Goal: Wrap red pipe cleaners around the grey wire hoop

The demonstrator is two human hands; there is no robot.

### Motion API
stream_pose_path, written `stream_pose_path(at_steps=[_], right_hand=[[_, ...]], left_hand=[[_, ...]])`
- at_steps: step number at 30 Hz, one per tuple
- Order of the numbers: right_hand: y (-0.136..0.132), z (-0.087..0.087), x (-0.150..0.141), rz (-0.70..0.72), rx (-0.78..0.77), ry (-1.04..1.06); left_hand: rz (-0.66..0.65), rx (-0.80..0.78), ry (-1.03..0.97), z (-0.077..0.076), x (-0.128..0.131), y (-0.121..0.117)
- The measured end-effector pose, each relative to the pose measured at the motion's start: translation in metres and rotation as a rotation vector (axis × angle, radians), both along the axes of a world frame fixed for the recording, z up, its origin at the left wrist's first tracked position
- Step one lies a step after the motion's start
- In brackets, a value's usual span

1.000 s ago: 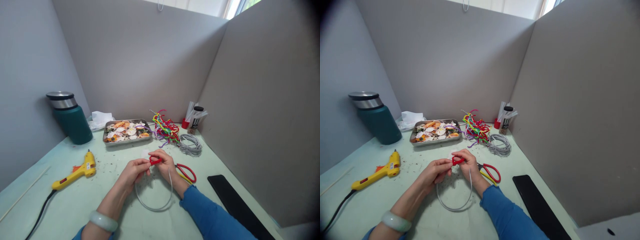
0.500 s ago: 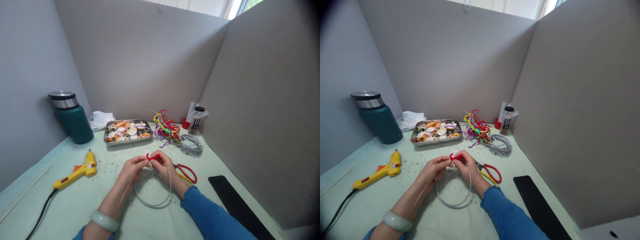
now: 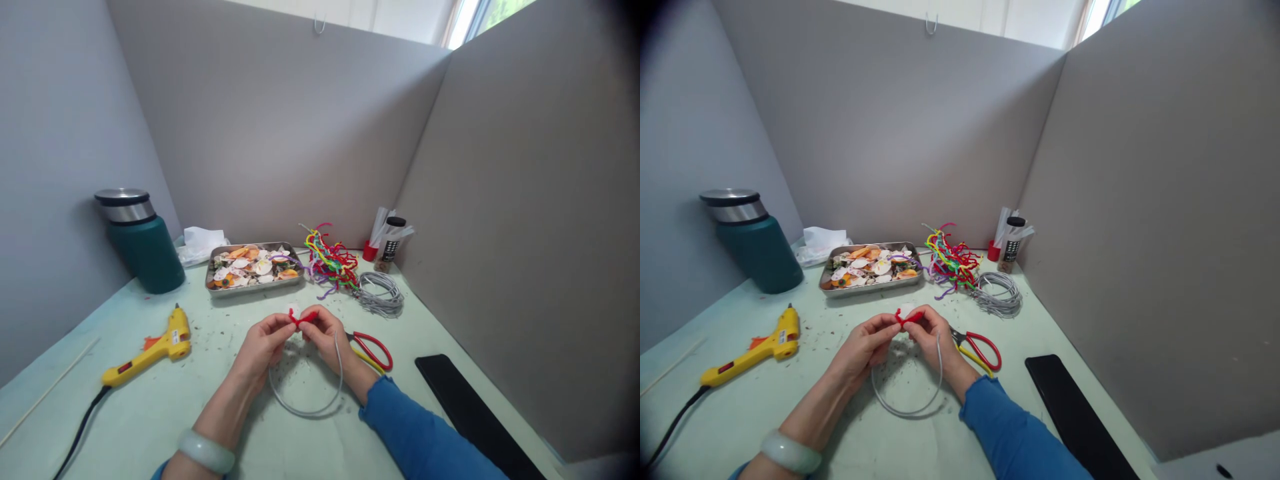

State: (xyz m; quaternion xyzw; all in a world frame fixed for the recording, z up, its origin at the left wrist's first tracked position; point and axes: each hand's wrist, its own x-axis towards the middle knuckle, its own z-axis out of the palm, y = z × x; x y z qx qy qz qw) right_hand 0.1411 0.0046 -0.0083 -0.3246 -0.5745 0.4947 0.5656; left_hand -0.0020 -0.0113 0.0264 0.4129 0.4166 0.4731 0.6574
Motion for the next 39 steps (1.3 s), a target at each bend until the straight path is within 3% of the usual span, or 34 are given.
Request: stream_pose_path(at_steps=[10, 22, 29, 39], right_hand=[[-0.0001, 0.0002, 0.001, 0.012, -0.027, -0.026], [0.0006, -0.0018, -0.0011, -0.022, -0.006, -0.007], [-0.0012, 0.0022, -0.002, -0.021, -0.033, 0.033], [-0.0005, 0.0049, -0.0029, -0.051, -0.065, 0.049]], left_hand=[[-0.077, -0.017, -0.044, -0.0022, -0.0028, 0.0011], [0.042, 0.048, -0.017, 0.0004, 0.0045, -0.001], [0.101, 0.227, 0.191, -0.0023, 0.0018, 0.0028], [0.124, 0.254, 0.256, -0.007, 0.0031, 0.0035]])
